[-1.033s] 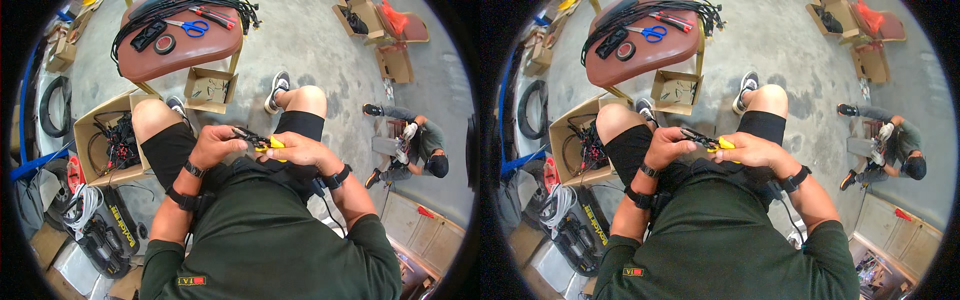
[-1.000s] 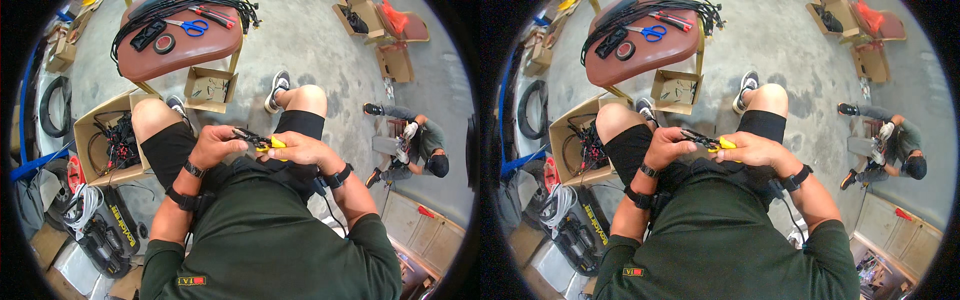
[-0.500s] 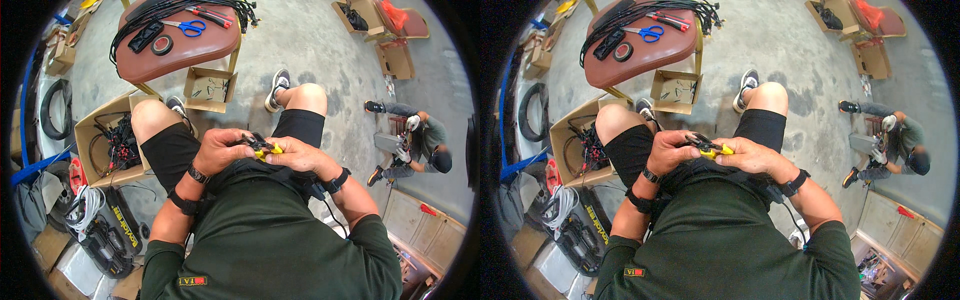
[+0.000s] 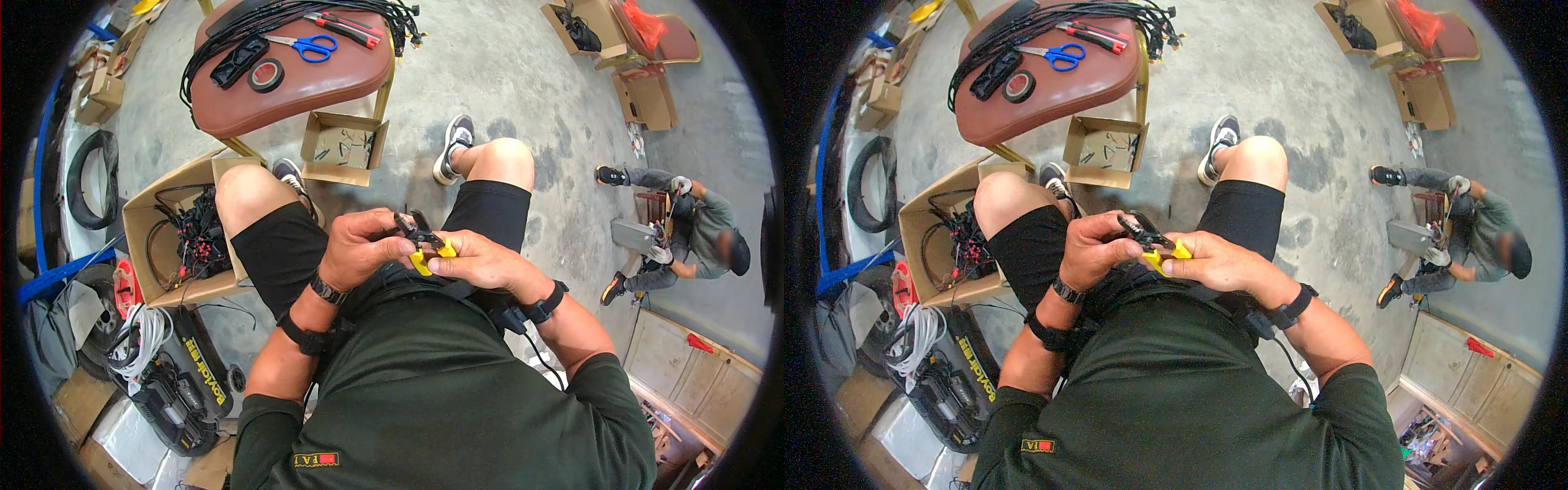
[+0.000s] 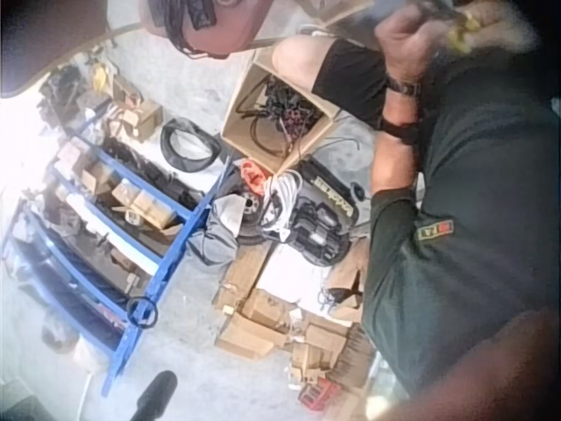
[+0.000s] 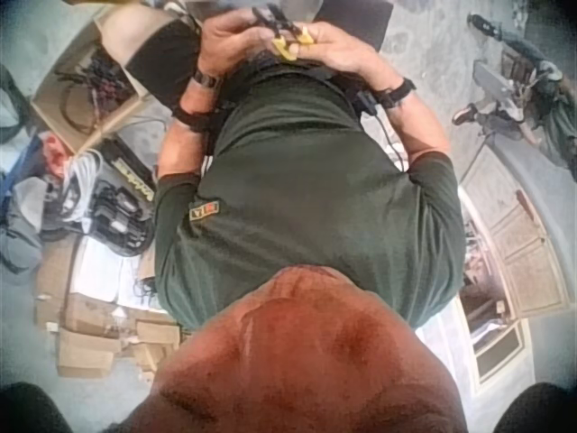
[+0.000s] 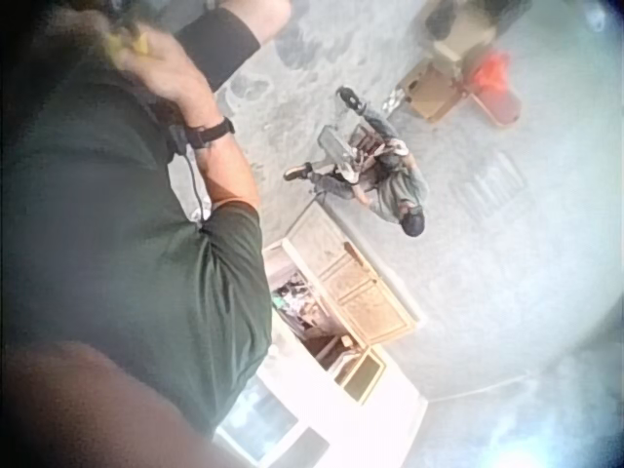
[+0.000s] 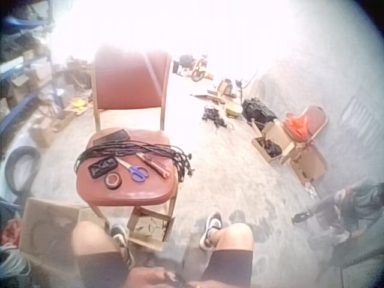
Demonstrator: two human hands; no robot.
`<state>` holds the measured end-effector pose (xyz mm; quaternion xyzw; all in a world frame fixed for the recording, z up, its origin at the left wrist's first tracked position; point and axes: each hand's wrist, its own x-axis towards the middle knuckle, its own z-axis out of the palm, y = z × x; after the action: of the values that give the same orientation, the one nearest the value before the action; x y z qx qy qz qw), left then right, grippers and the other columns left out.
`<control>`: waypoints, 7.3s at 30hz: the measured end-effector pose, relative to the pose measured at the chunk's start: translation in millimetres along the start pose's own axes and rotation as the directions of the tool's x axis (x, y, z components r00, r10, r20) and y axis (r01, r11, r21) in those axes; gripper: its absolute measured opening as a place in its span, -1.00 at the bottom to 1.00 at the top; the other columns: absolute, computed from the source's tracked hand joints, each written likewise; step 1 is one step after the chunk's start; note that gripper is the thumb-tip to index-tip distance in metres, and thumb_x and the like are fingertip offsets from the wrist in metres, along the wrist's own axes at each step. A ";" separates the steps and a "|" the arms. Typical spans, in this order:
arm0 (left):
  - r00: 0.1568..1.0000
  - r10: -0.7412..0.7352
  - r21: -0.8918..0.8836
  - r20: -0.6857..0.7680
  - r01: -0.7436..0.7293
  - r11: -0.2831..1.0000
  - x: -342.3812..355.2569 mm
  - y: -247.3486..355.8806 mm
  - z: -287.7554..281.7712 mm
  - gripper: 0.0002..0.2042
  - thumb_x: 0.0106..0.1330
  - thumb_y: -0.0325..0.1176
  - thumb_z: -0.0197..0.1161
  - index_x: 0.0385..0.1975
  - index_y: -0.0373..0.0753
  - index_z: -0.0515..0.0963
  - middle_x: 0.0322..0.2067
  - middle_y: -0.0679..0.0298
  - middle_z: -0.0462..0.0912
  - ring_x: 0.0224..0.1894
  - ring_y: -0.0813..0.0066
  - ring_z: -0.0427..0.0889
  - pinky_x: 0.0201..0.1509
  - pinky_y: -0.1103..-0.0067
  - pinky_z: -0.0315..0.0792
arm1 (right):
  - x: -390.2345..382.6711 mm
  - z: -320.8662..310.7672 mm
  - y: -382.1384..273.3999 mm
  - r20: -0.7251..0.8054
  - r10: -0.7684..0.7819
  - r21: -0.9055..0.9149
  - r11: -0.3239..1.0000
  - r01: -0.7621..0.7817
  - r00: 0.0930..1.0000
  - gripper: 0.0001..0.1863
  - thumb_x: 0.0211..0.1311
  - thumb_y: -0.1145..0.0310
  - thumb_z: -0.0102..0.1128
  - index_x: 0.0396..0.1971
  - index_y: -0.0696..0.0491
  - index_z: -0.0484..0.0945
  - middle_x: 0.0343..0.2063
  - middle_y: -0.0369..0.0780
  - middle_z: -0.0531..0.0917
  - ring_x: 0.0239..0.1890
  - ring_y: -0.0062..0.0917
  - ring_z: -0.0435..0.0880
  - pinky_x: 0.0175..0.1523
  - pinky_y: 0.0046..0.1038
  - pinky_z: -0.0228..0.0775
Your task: Connecting and tape-wrapping electrical wires for a motorcycle.
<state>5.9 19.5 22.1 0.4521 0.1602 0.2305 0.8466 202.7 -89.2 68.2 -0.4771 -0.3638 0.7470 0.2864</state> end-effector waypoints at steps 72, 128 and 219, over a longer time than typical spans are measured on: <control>1.000 -0.026 0.143 -0.014 0.028 0.989 -14.2 -15.7 -12.6 -0.58 0.43 -0.24 0.04 0.16 -0.39 0.37 0.03 0.16 0.56 0.11 0.46 0.47 0.25 0.50 0.26 | 4.9 7.8 -18.8 -0.034 -0.035 -0.306 0.952 0.023 0.999 -0.75 0.30 0.25 0.00 -0.29 0.16 0.43 -0.52 -0.25 0.54 -0.40 -0.58 0.49 -0.26 -0.43 0.35; 0.997 -0.071 0.435 0.032 0.050 0.899 -13.3 -4.9 -7.0 -0.75 0.26 -0.41 0.27 -0.11 -0.38 0.55 -0.14 0.31 0.62 -0.13 0.65 0.48 -0.01 0.65 0.39 | 0.4 -10.3 22.2 0.061 0.036 -0.243 0.970 -0.020 0.997 -0.74 0.29 0.43 0.07 -0.06 0.15 0.49 -0.29 -0.32 0.60 -0.26 -0.69 0.50 -0.14 -0.57 0.38; 0.979 -0.176 0.180 -0.107 0.193 0.964 -23.1 -10.8 -7.7 -0.73 0.26 -0.42 0.28 -0.07 -0.36 0.55 -0.24 0.40 0.62 -0.19 0.68 0.50 -0.04 0.68 0.39 | 5.8 12.5 35.8 -0.081 -0.042 -0.242 0.970 0.021 0.996 -0.74 0.31 0.24 0.07 -0.22 0.16 0.45 -0.44 -0.20 0.59 -0.33 -0.49 0.56 -0.19 -0.39 0.39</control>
<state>-14.6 7.1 10.3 0.5030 0.2608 0.1544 0.8094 186.1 -108.5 39.5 -0.5339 -0.4466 0.6716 0.2538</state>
